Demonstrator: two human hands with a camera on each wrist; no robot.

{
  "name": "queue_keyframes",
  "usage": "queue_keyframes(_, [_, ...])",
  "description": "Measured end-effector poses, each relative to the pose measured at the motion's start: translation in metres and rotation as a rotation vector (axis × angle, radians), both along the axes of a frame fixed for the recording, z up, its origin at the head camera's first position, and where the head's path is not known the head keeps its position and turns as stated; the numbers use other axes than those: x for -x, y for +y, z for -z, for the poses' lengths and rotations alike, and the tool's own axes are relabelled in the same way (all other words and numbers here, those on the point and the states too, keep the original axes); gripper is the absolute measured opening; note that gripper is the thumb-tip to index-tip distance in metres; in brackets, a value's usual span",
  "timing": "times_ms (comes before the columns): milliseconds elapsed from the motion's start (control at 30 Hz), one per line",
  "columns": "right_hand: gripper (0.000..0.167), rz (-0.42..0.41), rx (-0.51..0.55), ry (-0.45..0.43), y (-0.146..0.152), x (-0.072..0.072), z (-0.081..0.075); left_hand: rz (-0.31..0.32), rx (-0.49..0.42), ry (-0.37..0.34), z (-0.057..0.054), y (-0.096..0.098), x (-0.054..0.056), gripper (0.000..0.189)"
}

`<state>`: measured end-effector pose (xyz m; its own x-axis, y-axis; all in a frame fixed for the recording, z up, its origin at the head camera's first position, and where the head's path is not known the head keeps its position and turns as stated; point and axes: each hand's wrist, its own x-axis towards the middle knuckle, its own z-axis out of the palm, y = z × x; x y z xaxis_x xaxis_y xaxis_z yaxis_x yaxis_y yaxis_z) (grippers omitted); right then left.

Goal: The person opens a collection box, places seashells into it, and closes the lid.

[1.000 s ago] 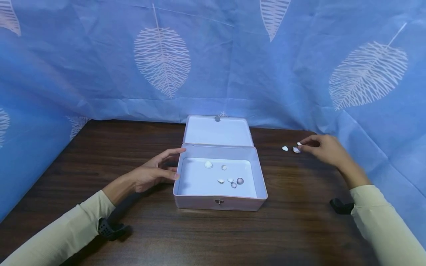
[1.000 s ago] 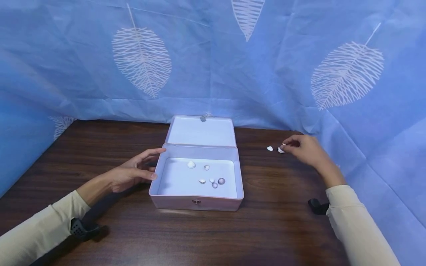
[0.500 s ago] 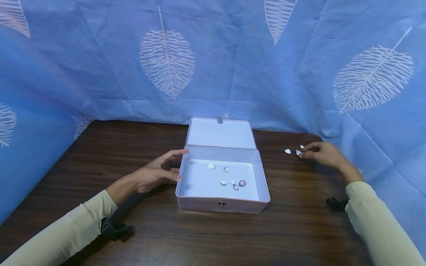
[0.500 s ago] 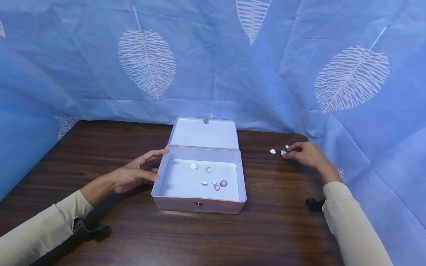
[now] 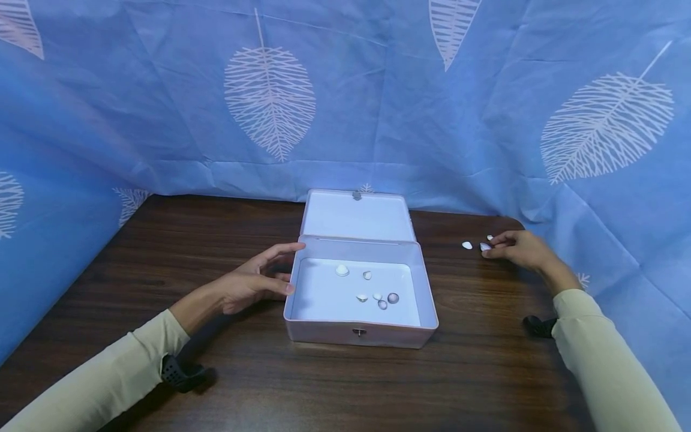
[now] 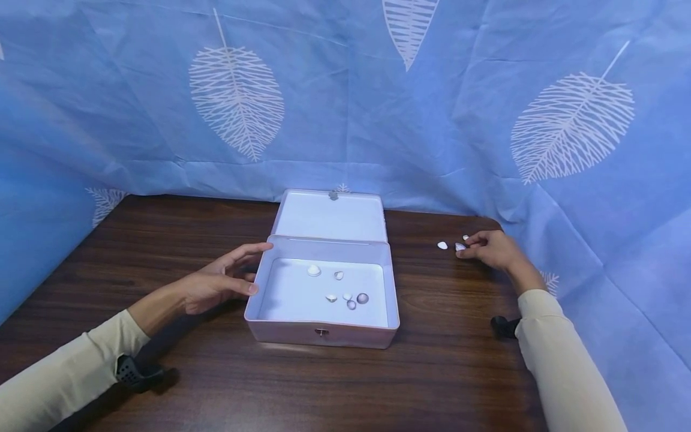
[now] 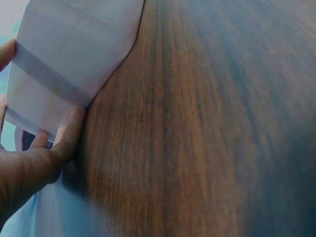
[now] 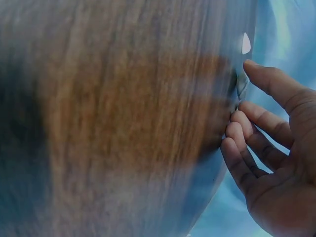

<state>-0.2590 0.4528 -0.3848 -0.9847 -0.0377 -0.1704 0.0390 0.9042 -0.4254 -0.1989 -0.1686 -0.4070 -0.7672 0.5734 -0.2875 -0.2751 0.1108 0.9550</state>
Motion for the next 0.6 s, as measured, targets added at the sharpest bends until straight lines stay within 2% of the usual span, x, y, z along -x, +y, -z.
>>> queue_keyframes(267, [0.071, -0.002, -0.017, -0.018, -0.0023, 0.0022, -0.0002, 0.002, 0.002, 0.002, -0.0003, -0.0007, -0.0005, 0.098])
queue_keyframes(600, [0.066, 0.0, -0.013, -0.006, -0.0032, 0.0016, 0.0017, 0.001, 0.009, -0.002, -0.0021, -0.0003, -0.001, 0.098])
